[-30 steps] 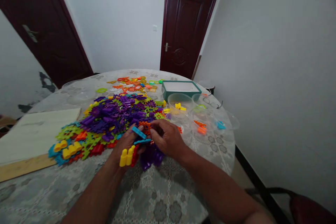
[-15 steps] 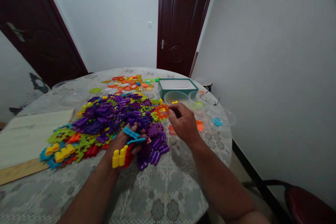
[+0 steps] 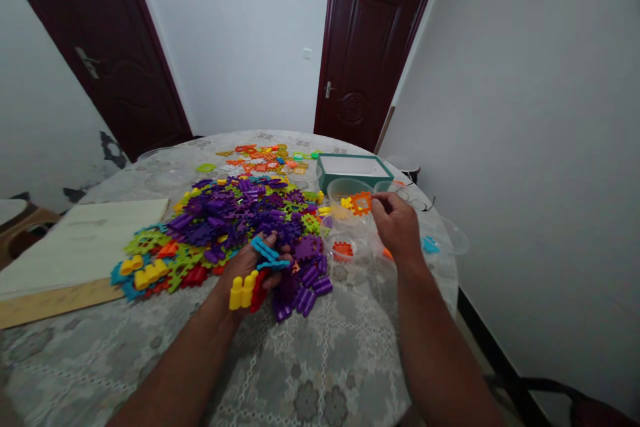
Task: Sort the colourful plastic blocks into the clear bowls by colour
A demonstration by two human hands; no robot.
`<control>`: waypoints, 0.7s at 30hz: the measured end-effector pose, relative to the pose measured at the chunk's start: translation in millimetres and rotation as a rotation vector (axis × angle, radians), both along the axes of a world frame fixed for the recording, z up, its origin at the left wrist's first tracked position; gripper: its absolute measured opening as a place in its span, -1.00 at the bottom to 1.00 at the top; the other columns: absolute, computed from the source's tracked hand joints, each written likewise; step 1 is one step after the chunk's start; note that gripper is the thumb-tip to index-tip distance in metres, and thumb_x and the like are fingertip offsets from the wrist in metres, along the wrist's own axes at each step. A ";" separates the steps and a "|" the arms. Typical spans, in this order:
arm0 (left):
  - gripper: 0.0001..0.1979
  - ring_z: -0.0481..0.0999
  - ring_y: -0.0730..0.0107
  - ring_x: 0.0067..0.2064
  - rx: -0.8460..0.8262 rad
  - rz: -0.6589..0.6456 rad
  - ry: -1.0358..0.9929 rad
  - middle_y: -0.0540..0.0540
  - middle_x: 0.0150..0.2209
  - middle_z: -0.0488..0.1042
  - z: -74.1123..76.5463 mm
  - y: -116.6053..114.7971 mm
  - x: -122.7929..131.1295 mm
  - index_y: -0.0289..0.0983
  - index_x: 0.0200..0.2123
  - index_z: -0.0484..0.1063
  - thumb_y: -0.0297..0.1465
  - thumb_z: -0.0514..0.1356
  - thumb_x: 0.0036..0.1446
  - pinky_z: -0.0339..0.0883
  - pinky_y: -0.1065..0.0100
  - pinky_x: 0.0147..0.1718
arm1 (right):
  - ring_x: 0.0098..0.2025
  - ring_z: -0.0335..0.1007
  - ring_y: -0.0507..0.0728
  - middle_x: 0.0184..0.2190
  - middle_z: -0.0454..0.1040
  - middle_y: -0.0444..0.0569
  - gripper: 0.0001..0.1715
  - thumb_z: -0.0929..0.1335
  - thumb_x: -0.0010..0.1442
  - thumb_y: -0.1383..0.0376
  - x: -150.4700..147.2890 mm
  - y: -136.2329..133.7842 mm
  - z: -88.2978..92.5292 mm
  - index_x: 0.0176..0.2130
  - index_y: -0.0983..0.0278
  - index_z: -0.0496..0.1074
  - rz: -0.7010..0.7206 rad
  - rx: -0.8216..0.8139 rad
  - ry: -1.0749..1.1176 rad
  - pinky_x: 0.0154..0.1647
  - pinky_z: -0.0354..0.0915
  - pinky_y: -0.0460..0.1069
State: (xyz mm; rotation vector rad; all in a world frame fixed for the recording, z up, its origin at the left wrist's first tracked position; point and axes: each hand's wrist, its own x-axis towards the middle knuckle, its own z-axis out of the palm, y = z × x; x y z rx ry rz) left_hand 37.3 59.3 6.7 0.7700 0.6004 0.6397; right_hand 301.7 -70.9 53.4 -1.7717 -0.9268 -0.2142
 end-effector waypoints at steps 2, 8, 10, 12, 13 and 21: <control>-0.74 0.57 0.35 -0.56 -0.012 0.001 0.000 -0.09 -0.40 0.60 0.2 -0.5 -0.8 -0.27 -0.16 0.46 -0.27 0.38 0.19 0.13 0.53 -0.80 | -0.29 0.53 0.20 -0.27 0.66 0.06 -0.68 0.35 0.24 0.16 6.5 -3.5 0.9 -0.16 0.27 0.64 -0.054 -0.003 -0.029 -0.12 0.40 0.09; -0.69 0.59 0.30 -0.54 -0.005 0.015 0.013 -0.10 -0.38 0.63 2.8 -1.5 -2.0 -0.23 -0.14 0.46 -0.29 0.43 0.11 0.14 0.50 -0.80 | -0.33 0.50 0.18 -0.33 0.65 0.02 -0.70 0.33 0.24 0.20 9.3 -5.4 0.1 -0.21 0.26 0.64 0.009 -0.164 -0.096 -0.18 0.35 0.05; -0.69 0.60 0.28 -0.52 0.001 0.021 0.017 -0.10 -0.38 0.63 3.1 -1.6 -1.7 -0.21 -0.13 0.47 -0.28 0.44 0.11 0.14 0.50 -0.80 | -0.33 0.50 0.17 -0.34 0.65 0.00 -0.71 0.32 0.24 0.22 8.0 -4.5 -1.0 -0.22 0.25 0.63 0.052 -0.205 -0.122 -0.19 0.34 0.04; -0.68 0.61 0.27 -0.51 0.010 0.019 0.018 -0.09 -0.38 0.63 2.8 -1.8 -1.4 -0.18 -0.12 0.47 -0.27 0.44 0.10 0.14 0.50 -0.79 | -0.33 0.50 0.16 -0.34 0.65 -0.01 -0.72 0.32 0.24 0.24 8.0 -4.1 -1.9 -0.24 0.25 0.63 0.066 -0.228 -0.149 -0.18 0.33 0.03; -0.68 0.62 0.27 -0.50 0.013 0.018 0.020 -0.09 -0.38 0.63 2.6 -1.9 -1.3 -0.17 -0.12 0.47 -0.26 0.44 0.10 0.14 0.50 -0.79 | -0.32 0.51 0.16 -0.33 0.65 -0.01 -0.72 0.32 0.24 0.25 8.6 -4.2 -2.2 -0.25 0.25 0.63 0.059 -0.235 -0.165 -0.18 0.33 0.03; -0.73 0.60 0.28 -0.54 -0.001 0.004 0.043 -0.09 -0.40 0.63 5.8 -3.7 -1.4 -0.20 -0.13 0.46 -0.31 0.41 0.14 0.14 0.50 -0.80 | -0.20 0.57 0.17 -0.26 0.68 0.00 -0.74 0.32 0.25 0.30 12.5 -4.6 -4.8 -0.24 0.22 0.63 0.105 -0.330 -0.222 -0.10 0.34 0.03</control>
